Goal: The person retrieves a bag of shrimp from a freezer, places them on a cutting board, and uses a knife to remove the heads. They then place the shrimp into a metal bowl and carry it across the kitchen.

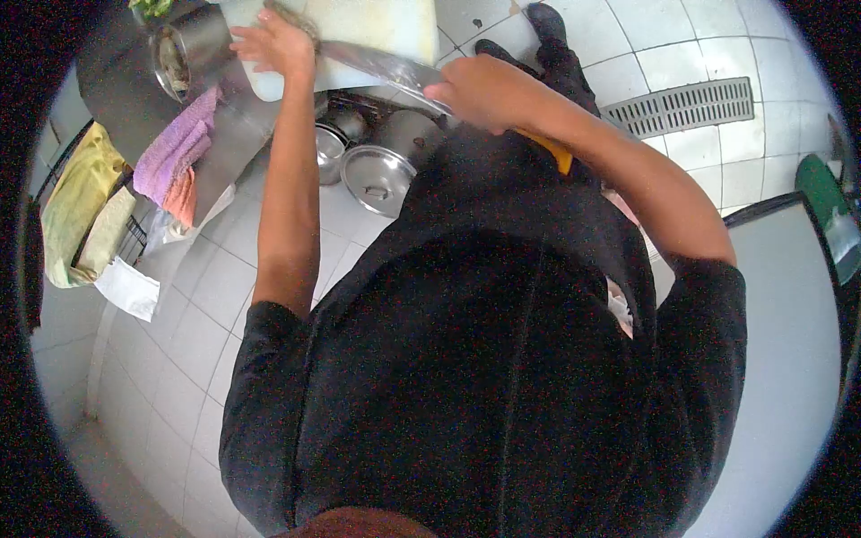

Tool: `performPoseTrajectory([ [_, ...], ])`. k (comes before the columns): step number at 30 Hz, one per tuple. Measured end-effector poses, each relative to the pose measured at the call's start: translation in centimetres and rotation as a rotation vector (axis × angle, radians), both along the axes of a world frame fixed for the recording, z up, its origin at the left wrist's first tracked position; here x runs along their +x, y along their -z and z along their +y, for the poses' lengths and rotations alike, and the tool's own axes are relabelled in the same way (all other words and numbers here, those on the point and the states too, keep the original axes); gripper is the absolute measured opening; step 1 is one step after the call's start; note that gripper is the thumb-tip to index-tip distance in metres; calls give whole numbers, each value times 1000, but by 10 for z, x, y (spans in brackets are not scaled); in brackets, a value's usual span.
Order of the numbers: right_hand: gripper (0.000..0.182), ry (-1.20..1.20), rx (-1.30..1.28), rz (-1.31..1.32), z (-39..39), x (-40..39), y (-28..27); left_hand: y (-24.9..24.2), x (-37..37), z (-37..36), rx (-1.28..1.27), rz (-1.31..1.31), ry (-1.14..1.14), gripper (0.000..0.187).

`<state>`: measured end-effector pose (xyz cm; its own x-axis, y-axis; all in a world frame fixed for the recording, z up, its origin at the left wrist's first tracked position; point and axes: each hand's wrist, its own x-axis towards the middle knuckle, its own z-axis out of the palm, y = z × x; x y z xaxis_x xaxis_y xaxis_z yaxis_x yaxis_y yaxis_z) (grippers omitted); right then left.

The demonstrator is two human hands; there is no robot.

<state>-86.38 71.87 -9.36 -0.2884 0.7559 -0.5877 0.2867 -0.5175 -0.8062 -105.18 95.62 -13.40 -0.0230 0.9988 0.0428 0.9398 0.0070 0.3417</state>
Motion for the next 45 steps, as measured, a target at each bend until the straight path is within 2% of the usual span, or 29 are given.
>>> performPoseTrajectory([
  [2,49,-5,-8,4,1,-1,-1,-10,3,-3,-79,-23,20,84],
  [8,49,-3,27,-1,-4,-3,2,-11,7,-5,-76,39,16,82],
  [11,49,-5,0,27,-6,1,-8,-15,14,-5,-69,32,-24,83],
  [14,48,32,35,9,-10,-5,-5,-14,9,-9,-57,-59,-18,83],
  [17,48,31,108,-36,-11,-10,1,-6,2,-1,-35,-34,-58,84],
  [20,48,11,-2,-49,-9,-2,-12,-17,12,-8,-57,-59,-104,83],
  [22,48,3,27,-49,-7,-7,-5,-12,10,-5,-51,-72,-111,81],
  [23,47,-2,47,-49,-6,-12,0,-10,6,-3,-42,-79,-116,80],
  [26,46,80,430,-141,-25,-7,10,-14,9,-5,-6,-102,-145,79],
  [29,44,-144,412,-255,-33,10,-6,-14,10,-3,12,-142,-153,79],
  [32,40,-173,94,-273,-24,36,-55,-3,0,2,118,-151,-159,79],
  [34,43,-124,104,-322,-28,58,-67,-13,0,-7,183,-80,-120,80],
  [35,45,-109,9,-349,-26,68,-77,-25,5,-15,176,-67,-73,78],
  [38,45,-6,75,-424,-31,89,-87,-50,12,-41,138,-97,49,69],
  [41,45,101,-127,-390,-22,93,-101,-33,-1,-46,211,-165,113,57],
  [45,45,145,-78,-346,-14,95,-94,-26,-25,-36,222,-232,67,45],
])
